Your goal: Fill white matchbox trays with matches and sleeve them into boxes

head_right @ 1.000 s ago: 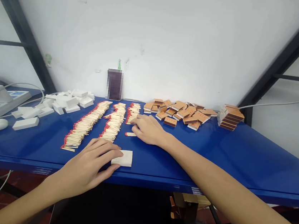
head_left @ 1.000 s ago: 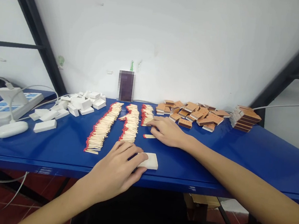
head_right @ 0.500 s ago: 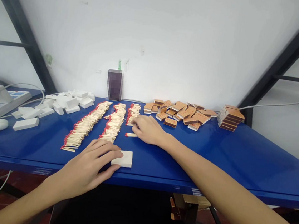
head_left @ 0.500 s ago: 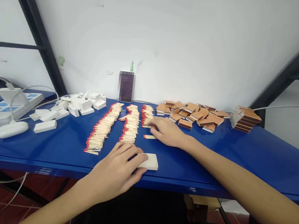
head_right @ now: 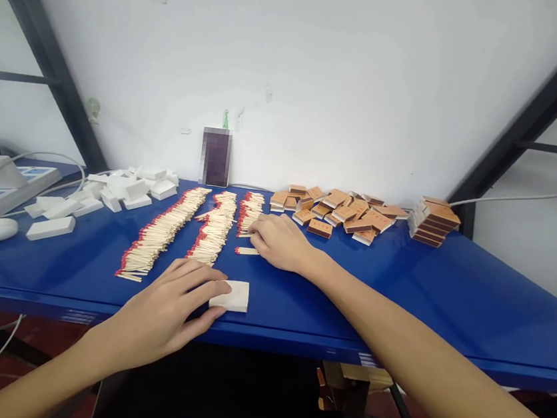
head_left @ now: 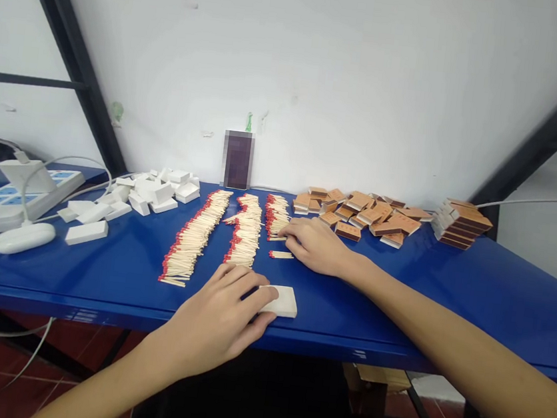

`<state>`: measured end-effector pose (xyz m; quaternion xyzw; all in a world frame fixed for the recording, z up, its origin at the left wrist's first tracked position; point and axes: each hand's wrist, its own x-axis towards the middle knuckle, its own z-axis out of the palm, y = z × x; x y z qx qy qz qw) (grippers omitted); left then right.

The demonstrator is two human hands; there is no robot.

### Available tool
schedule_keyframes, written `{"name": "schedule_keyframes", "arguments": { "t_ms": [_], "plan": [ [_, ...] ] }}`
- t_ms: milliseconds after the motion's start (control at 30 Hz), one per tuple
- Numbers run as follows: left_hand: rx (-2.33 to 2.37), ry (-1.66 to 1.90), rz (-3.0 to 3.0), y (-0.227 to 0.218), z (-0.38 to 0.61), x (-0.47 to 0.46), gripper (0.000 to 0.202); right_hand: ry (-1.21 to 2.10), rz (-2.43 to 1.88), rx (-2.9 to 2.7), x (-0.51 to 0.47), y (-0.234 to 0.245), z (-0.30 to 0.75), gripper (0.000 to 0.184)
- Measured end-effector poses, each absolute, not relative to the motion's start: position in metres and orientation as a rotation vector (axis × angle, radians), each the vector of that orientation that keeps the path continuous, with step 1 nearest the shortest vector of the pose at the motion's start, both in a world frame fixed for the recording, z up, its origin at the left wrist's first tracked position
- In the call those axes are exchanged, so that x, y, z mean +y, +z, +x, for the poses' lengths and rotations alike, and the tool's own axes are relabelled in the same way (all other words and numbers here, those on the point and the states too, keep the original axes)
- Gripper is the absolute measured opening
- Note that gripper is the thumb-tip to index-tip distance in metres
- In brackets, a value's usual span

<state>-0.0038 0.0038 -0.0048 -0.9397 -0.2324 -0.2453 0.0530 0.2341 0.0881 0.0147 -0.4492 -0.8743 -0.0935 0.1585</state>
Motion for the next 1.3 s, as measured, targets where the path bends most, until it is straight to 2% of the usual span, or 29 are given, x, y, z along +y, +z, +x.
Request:
{"name": "schedule_keyframes", "arguments": {
  "t_ms": [233,1300],
  "plan": [
    [-0.710,-0.735,-2.868,-0.0044,-0.0028,0.0045,0.016,-0.335,-1.190,-2.544,0.0841,0.0132,0.2325,0.028],
    [-0.695,-0.746,-2.868,-0.0043,-0.0030,0.0037,0.017,-0.212,-1.173,-2.578,0.0831,0.0127,0.2346,0.034]
  ]
}}
